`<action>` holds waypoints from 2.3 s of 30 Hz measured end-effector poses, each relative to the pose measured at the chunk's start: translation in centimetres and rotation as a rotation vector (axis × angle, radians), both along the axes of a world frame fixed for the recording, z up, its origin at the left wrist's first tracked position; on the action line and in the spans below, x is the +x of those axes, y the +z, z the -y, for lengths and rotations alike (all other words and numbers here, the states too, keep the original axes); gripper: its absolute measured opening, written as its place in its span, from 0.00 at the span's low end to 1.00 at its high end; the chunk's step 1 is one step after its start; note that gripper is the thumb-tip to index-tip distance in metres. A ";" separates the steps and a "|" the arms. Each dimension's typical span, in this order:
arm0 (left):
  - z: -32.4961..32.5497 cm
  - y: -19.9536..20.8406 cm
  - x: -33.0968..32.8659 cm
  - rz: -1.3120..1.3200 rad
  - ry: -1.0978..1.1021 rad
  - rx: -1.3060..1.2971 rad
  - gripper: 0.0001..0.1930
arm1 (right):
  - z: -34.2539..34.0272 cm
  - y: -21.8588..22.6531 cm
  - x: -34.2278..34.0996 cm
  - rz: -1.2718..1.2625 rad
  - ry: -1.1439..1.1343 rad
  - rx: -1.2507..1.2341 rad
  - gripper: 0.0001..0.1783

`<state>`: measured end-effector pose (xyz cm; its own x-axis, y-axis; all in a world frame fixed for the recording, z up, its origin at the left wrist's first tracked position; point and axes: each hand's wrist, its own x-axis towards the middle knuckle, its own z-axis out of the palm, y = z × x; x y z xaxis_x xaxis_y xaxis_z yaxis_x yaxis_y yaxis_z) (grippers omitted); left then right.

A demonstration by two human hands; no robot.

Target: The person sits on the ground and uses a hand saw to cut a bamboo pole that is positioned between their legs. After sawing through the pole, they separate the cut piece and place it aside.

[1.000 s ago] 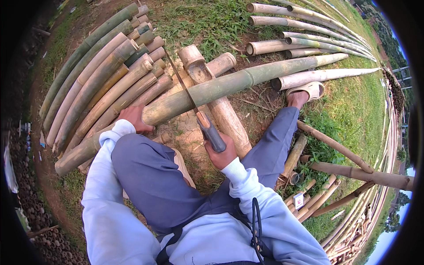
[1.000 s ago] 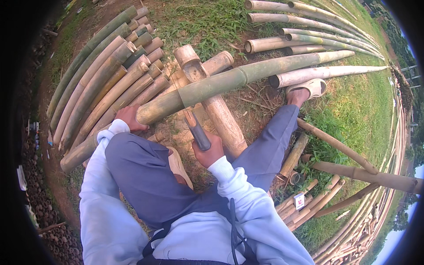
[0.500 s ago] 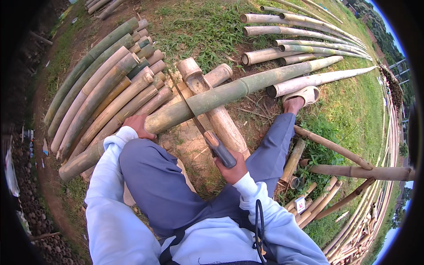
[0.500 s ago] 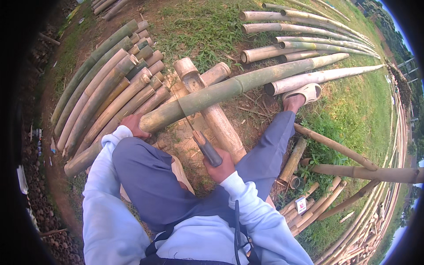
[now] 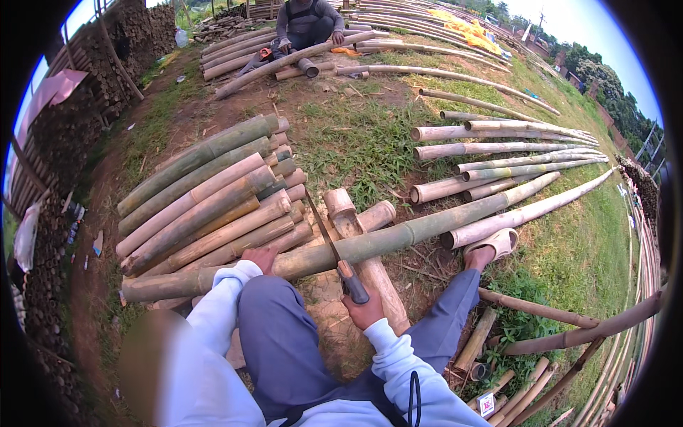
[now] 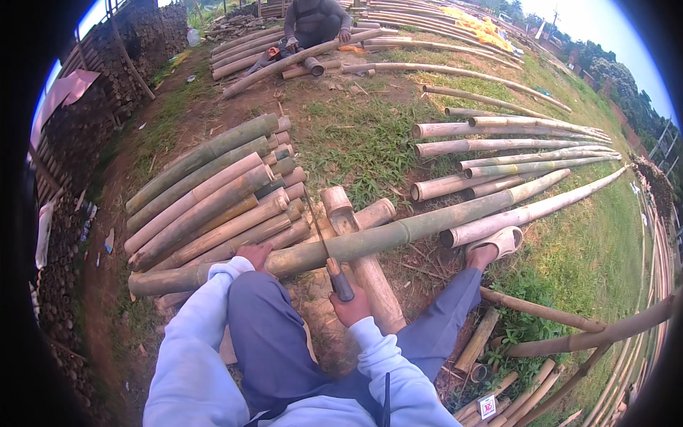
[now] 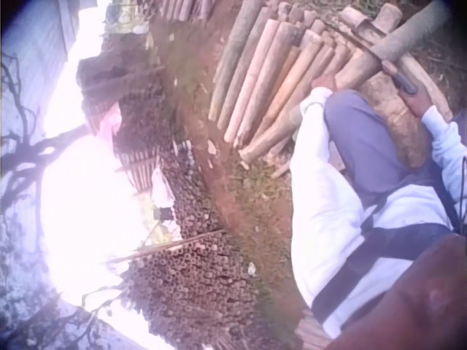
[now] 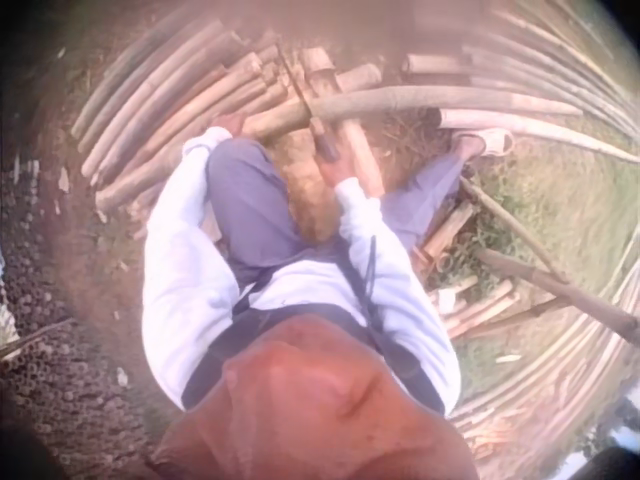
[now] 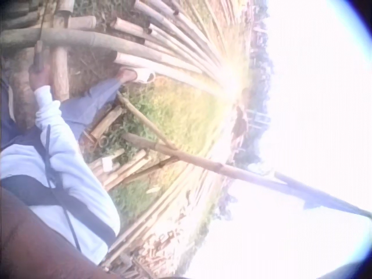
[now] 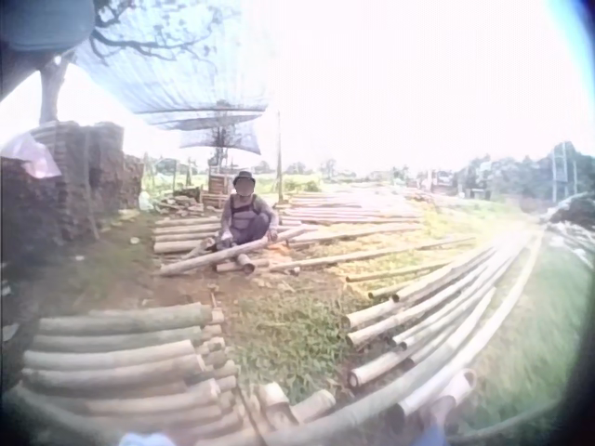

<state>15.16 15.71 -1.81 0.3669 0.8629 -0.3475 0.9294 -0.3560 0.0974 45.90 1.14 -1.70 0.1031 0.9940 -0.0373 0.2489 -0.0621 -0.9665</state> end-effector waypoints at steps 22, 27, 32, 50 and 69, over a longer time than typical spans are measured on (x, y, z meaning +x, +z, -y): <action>2.1 -3.9 -1.0 0.067 0.049 0.293 0.18 | 1.3 -2.5 -0.3 0.061 -0.034 0.092 0.16; 2.4 -3.2 -1.0 0.061 0.043 0.278 0.18 | 1.5 -3.4 -0.4 0.054 -0.040 0.103 0.16; 2.5 -2.2 -0.4 0.027 0.052 0.235 0.19 | 1.6 -3.1 -0.4 0.003 -0.046 0.099 0.15; 2.4 -2.7 -0.4 0.034 0.062 0.258 0.15 | 1.7 -3.2 -0.3 0.026 -0.052 0.095 0.15; 3.5 -2.5 -0.8 0.037 0.046 0.257 0.18 | 2.9 -3.5 -0.7 0.006 -0.042 0.040 0.14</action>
<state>14.31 12.19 -4.35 0.3340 0.9371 -0.1015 0.9425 -0.3312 0.0436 45.19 -1.74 -5.18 0.1452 0.9894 0.0031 0.2525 -0.0340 -0.9670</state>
